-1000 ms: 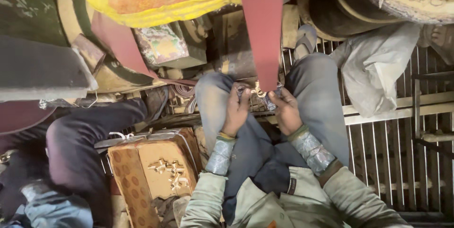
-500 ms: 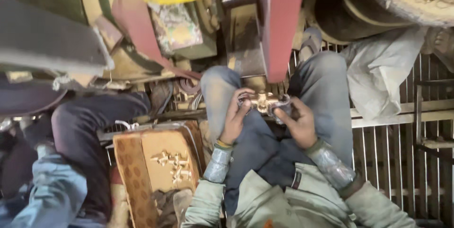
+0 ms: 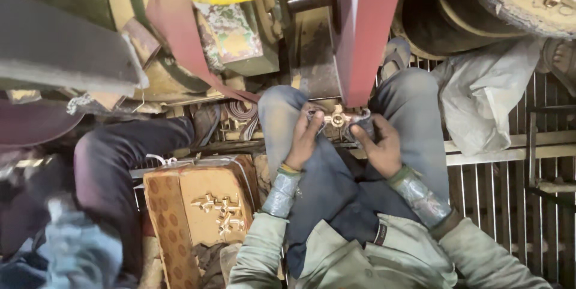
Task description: The person sits on the floor and repeatedly presses small brass-colored metal parts against a moving belt sander to smooth their surfaces. They rotate each part to treat different sides, then place the finished pieces into a nearby container.
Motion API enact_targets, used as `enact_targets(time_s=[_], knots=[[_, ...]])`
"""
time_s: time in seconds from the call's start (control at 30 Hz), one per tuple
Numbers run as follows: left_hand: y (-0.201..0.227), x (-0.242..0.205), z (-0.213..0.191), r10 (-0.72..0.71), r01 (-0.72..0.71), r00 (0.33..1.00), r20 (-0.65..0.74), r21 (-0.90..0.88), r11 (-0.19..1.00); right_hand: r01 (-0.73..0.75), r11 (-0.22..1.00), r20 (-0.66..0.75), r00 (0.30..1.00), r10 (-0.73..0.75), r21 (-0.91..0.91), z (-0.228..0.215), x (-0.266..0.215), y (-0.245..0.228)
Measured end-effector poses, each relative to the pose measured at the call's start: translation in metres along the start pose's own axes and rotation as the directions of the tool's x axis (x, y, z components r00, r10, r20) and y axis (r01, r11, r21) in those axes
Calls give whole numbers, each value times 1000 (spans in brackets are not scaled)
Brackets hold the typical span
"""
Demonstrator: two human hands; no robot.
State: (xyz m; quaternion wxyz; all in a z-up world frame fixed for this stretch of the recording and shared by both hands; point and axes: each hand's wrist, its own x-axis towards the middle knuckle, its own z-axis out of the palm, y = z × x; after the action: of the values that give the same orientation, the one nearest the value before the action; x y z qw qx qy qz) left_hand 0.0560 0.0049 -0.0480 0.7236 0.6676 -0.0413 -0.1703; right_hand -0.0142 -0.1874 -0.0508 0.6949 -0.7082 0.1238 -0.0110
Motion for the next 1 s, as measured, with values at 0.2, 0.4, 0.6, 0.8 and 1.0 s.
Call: enact_targets(time_s=[0.2,0.4,0.6,0.8,1.0], knots=[[-24,15,2,-61,61,998,-11,85,994,-130,932,-44,987,154,337,8,15,29],[-32,20,4,-150,147,989,-12,-158,976,-182,944,-68,976,208,275,12,20,35],[-15,16,2,-404,376,915,-1,-365,852,-216,973,-115,972,207,-80,10,19,3],[45,-47,-10,-90,113,992,94,-280,954,206,929,20,977,-210,-307,-5,-54,-83],[89,-63,-7,109,-76,986,123,-246,966,327,920,35,944,-328,-217,4,-79,-128]])
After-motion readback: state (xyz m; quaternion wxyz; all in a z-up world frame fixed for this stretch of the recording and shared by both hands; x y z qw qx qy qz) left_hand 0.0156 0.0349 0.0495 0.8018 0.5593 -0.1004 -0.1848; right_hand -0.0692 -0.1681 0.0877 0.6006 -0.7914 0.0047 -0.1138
